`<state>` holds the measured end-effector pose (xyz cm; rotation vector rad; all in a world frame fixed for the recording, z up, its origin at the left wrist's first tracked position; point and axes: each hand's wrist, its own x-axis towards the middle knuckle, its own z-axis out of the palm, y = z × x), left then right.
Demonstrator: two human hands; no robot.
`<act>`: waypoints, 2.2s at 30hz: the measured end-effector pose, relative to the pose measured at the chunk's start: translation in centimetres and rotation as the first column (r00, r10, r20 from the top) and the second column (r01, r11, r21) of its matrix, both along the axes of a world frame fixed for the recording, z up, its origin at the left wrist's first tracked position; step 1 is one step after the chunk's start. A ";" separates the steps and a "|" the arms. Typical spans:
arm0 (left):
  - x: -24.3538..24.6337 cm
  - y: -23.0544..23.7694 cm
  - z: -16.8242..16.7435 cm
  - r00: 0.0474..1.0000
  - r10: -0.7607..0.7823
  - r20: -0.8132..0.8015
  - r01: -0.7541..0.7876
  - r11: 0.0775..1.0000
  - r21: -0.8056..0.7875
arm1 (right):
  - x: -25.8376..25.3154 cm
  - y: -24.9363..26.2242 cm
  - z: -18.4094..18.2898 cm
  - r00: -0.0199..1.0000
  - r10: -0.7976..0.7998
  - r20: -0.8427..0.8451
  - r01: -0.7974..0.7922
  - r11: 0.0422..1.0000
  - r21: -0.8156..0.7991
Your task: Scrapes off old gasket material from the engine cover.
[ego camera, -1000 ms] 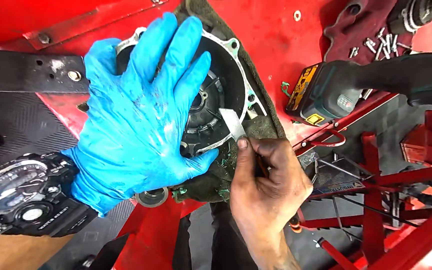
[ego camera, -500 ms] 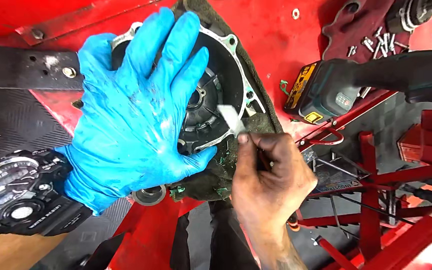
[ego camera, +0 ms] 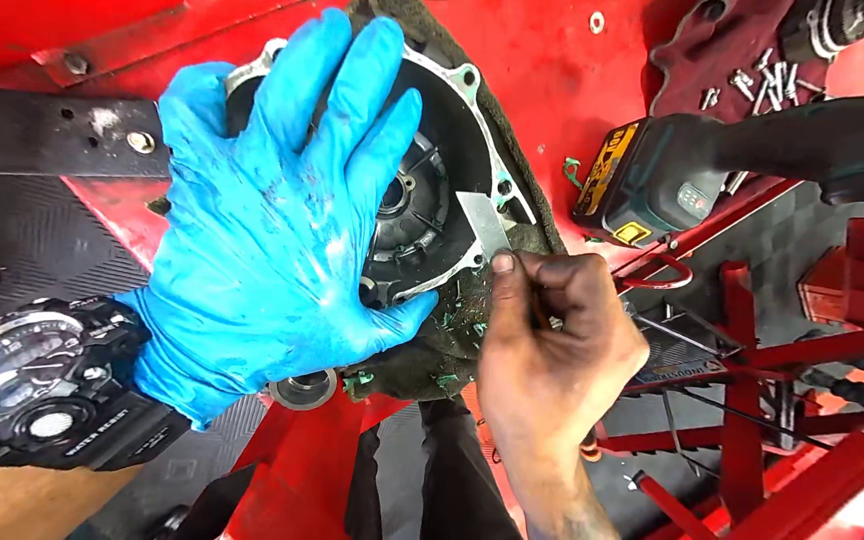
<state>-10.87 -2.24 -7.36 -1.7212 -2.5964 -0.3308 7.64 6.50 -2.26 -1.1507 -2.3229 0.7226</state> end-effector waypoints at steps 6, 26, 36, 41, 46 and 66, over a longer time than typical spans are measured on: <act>-0.2 0.5 -1.5 1.000 0.005 0.018 -0.006 0.998 0.067 | 0.5 0.2 -0.1 0.998 0.070 -0.008 -0.070 0.997 -0.022; -2.0 0.0 2.9 0.946 -0.302 0.119 0.301 0.953 0.021 | -1.2 9.2 0.4 0.913 0.403 0.063 -0.401 0.915 -0.040; -2.3 0.2 2.5 0.943 -0.314 0.111 0.312 0.949 0.034 | -1.2 11.0 0.1 0.830 0.556 0.046 -0.558 0.829 0.045; -2.3 0.5 1.4 0.946 -0.315 0.077 0.306 0.946 0.107 | -1.1 11.2 0.1 0.810 0.585 0.047 -0.586 0.810 0.023; -2.5 0.6 1.3 0.941 -0.329 0.080 0.320 0.941 0.114 | -2.0 11.4 -0.1 0.808 0.588 0.042 -0.589 0.803 0.089; -2.3 0.2 2.0 0.935 -0.346 0.078 0.338 0.936 0.099 | -2.0 11.4 -0.2 0.803 0.595 0.032 -0.594 0.797 0.111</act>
